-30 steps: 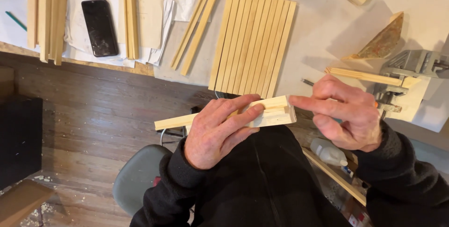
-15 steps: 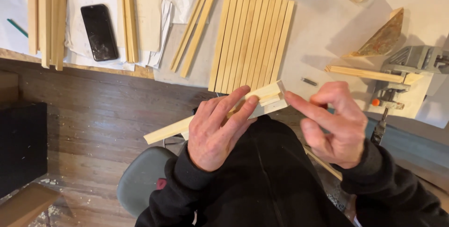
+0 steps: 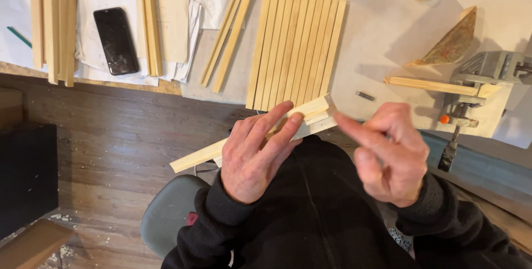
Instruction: Assembling, gluing, and clamping wooden picture frame components on a workbench.
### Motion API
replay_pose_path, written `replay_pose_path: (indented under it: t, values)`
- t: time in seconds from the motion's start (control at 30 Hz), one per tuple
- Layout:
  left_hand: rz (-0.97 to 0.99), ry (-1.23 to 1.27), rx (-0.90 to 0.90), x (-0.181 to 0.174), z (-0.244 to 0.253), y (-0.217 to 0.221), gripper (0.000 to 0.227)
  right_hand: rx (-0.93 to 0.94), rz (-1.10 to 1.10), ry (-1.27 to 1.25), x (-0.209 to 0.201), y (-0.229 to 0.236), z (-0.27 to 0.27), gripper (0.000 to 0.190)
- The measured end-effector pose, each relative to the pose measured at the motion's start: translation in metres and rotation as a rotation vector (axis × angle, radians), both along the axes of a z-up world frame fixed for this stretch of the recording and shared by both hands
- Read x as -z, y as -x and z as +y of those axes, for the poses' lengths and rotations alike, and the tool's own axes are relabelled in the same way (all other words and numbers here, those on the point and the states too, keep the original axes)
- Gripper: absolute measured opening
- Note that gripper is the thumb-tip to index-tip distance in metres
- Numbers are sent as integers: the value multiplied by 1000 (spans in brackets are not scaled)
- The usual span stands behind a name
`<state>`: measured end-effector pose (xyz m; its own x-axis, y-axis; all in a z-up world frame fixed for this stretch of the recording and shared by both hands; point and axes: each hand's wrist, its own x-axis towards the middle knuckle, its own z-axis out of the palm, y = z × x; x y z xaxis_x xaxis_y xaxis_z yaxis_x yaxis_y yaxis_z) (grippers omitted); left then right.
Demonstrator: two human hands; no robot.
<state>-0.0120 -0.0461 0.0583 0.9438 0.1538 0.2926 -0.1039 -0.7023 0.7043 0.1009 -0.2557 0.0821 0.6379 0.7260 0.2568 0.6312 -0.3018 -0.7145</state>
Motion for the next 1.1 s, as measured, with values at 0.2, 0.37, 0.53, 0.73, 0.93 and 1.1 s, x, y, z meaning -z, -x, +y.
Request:
replay_pose_path:
  t: [0.2,0.37,0.53,0.73,0.93,1.1]
  values:
    - [-5,37,22,2,0,0,54,-69,9,-2,-7,-9,-3,41]
    - [23,161,44,2,0,0,51,30,112,-96,6,-24,-17,48]
    - [27,216,58,4,-2,-3,52,-29,129,-67,0,-30,-13,51]
    - [50,297,66,1,-2,-3,52,-114,166,-70,12,-32,-20,51]
    - [38,329,56,4,1,-5,53,-84,525,-456,63,-20,-56,67]
    - [40,322,76,3,-1,-9,53,-118,809,-532,58,-10,-26,84]
